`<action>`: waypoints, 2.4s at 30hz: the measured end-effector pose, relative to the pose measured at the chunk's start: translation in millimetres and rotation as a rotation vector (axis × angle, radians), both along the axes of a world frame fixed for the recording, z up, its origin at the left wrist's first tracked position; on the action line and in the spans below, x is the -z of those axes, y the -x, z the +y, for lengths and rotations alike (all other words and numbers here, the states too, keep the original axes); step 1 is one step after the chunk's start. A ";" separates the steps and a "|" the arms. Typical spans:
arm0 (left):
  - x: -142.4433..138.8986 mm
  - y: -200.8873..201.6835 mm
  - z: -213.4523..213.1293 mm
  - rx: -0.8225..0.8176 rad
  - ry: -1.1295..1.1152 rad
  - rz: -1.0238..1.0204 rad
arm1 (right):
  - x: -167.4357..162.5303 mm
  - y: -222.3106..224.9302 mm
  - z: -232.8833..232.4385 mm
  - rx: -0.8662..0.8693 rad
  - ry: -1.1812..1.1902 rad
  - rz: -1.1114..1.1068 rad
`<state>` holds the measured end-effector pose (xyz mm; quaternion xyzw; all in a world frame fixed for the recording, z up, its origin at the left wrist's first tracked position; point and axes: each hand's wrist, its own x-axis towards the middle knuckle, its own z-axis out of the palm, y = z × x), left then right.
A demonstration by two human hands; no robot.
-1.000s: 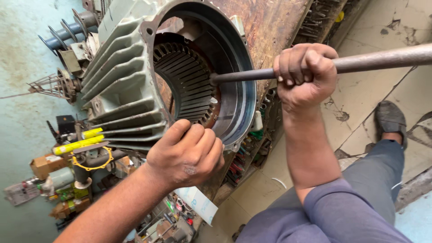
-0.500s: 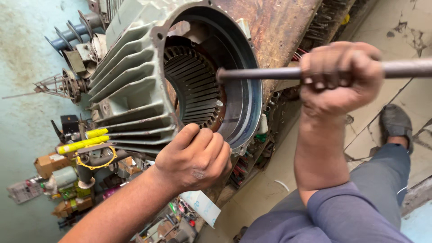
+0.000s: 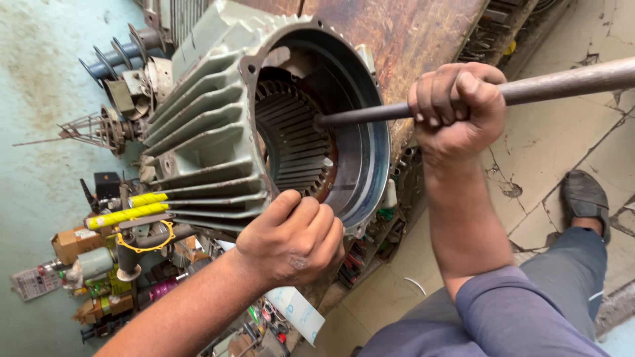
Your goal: The person fans through and aligns a stack of white flexible insulation strips on a workbench, sets them down, then works on an electric motor stator, wiping its rim with a cloth and using a long metal rod to press inside the stator slots. They finish by returning the rod to a tool rack.
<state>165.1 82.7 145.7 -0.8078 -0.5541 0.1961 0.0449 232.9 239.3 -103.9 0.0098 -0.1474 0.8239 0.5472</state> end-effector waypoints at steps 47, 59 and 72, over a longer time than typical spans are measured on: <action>1.1 7.1 -0.6 0.003 0.006 0.038 | 23.0 31.5 32.6 0.034 -0.012 0.114; 1.2 9.0 -0.1 0.015 -0.001 0.044 | -4.0 40.7 41.3 0.093 -0.086 0.080; -0.5 7.3 1.1 -0.004 0.022 0.031 | -12.2 31.9 41.0 0.053 0.056 0.189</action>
